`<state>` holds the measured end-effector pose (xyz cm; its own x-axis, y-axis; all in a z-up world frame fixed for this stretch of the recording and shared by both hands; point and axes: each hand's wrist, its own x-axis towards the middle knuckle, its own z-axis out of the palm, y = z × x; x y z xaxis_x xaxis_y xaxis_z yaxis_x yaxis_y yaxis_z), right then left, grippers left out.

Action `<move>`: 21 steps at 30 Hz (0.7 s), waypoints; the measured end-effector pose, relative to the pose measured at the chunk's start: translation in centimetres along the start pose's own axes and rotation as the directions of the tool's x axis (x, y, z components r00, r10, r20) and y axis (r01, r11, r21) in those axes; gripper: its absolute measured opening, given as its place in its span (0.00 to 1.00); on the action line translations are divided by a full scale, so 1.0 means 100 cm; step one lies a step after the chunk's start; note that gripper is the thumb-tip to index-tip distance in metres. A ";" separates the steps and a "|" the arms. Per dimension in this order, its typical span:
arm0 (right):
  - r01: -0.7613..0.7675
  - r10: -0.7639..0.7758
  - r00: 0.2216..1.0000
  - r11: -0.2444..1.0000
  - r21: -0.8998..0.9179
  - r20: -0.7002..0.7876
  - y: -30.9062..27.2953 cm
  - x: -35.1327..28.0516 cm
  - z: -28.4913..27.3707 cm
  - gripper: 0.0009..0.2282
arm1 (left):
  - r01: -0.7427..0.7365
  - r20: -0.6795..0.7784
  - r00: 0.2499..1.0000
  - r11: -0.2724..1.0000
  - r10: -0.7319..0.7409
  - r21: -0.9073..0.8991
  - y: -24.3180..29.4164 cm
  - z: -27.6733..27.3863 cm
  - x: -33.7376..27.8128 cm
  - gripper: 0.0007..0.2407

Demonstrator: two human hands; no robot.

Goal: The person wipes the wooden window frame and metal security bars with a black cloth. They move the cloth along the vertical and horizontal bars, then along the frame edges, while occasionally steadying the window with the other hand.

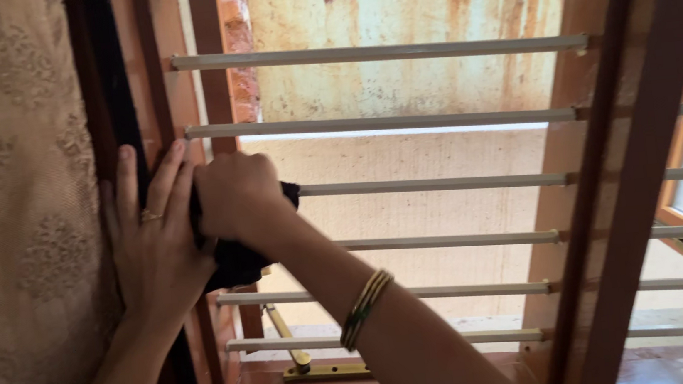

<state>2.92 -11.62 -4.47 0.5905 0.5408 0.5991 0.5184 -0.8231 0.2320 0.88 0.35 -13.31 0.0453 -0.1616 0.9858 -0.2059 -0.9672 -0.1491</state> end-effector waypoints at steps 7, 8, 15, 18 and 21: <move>-0.062 -0.060 0.914 0.956 -0.285 -0.402 -0.017 -0.032 0.032 0.21 | -0.026 -0.040 0.999 0.997 0.023 -0.071 -0.001 -0.001 0.001 0.30; -0.103 -0.180 0.803 0.897 -0.430 -0.568 -0.018 -0.041 0.044 0.25 | -0.039 -0.047 0.998 0.997 0.036 -0.071 -0.001 -0.001 0.001 0.29; -0.158 -0.176 0.836 0.830 -0.535 -0.520 -0.021 -0.041 0.059 0.28 | -0.028 -0.017 0.999 0.997 0.027 -0.073 -0.001 -0.002 0.000 0.31; -0.042 -0.080 0.949 0.927 -0.374 -0.306 -0.016 -0.019 0.036 0.27 | -0.020 -0.020 1.000 0.995 0.018 -0.098 0.000 0.000 0.000 0.30; -0.002 -0.009 0.998 0.979 -0.204 -0.057 -0.009 -0.003 0.019 0.22 | -0.012 -0.003 1.000 1.000 0.012 0.020 -0.002 0.001 0.000 0.32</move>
<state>3.47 -10.70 -6.34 0.5495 0.5378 0.6394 0.3800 -0.8424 0.3820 1.03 0.48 -13.31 0.0396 -0.1722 0.9843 -0.1873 -0.9689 -0.1619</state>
